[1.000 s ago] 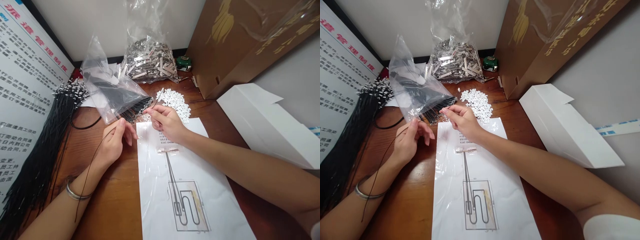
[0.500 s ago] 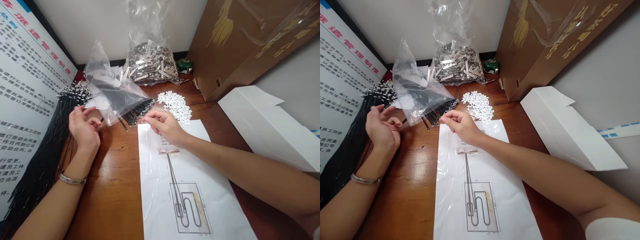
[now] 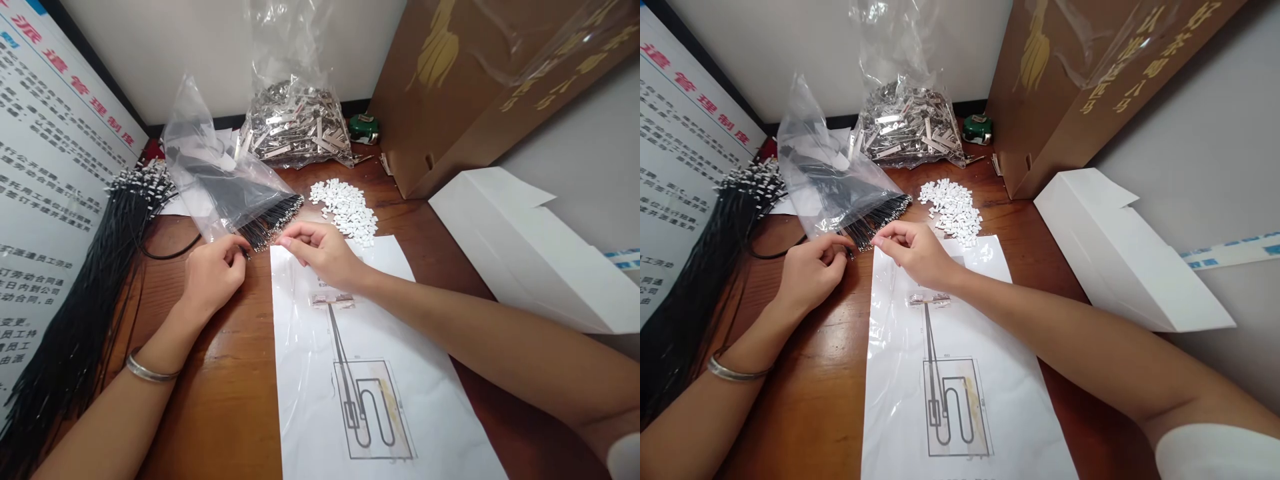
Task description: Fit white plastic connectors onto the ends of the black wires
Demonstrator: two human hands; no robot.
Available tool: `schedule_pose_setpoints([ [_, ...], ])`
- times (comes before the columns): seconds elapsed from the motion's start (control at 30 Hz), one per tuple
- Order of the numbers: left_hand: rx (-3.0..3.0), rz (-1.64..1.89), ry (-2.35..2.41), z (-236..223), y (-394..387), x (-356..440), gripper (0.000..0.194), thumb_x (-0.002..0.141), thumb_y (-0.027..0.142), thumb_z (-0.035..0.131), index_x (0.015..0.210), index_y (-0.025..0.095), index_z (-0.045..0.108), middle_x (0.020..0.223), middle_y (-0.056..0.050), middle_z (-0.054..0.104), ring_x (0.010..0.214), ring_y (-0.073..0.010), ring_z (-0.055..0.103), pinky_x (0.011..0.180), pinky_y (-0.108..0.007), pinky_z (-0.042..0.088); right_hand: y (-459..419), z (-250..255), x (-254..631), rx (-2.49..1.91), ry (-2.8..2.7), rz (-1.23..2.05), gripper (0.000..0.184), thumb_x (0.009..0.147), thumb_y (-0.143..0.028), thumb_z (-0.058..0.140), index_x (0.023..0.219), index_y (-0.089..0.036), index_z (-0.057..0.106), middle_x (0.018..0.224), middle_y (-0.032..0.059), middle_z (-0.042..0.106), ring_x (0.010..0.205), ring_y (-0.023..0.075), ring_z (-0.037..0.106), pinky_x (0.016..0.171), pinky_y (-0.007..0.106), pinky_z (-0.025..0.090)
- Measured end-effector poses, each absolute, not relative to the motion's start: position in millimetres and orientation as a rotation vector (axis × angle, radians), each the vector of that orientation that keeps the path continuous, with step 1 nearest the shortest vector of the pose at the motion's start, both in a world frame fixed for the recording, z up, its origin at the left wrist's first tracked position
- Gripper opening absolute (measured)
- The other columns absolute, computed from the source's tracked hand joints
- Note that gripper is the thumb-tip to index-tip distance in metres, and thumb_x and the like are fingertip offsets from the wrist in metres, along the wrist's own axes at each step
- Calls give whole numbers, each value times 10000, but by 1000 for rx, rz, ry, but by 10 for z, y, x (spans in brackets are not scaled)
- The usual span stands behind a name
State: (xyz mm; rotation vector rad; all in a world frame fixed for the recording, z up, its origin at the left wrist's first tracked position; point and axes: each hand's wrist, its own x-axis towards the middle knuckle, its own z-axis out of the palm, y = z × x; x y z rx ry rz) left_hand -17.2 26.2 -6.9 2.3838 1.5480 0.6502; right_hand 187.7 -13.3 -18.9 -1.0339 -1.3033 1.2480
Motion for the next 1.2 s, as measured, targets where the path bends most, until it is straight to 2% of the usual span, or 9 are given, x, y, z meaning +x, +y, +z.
schedule_pose_setpoints([
  [0.3, 2362, 655, 1570, -56, 252, -144, 214, 788, 252, 575, 874, 219, 768, 522, 18, 540, 527, -165, 503, 591, -277, 329, -142, -199, 1877, -1069, -1348, 1232, 168, 900, -313, 641, 817, -167, 641, 550, -63, 437, 502, 74, 340, 491, 277, 235],
  [0.5, 2389, 572, 1605, -51, 252, -144, 295, 786, 247, 539, 956, 234, 780, 555, 16, 584, 563, -161, 535, 610, -273, 344, -146, -197, 1863, -1062, -1360, 1209, 158, 884, -302, 634, 805, -166, 643, 550, -67, 450, 500, 67, 349, 482, 268, 247],
  [0.9, 2404, 422, 1644, -31, 240, -144, 204, 806, 286, 532, 900, 234, 705, 597, 28, 591, 608, -171, 577, 603, -287, 330, -154, -187, 1859, -1072, -1388, 1185, 154, 872, -299, 629, 807, -160, 644, 565, -65, 458, 502, 66, 353, 484, 269, 250],
  [1.2, 2330, 578, 1608, -71, 256, -146, 161, 813, 278, 561, 893, 214, 685, 564, 36, 544, 574, -154, 534, 606, -278, 349, -160, -196, 1859, -1076, -1403, 1166, 160, 873, -304, 628, 809, -158, 646, 570, -63, 462, 507, 67, 360, 489, 269, 253],
])
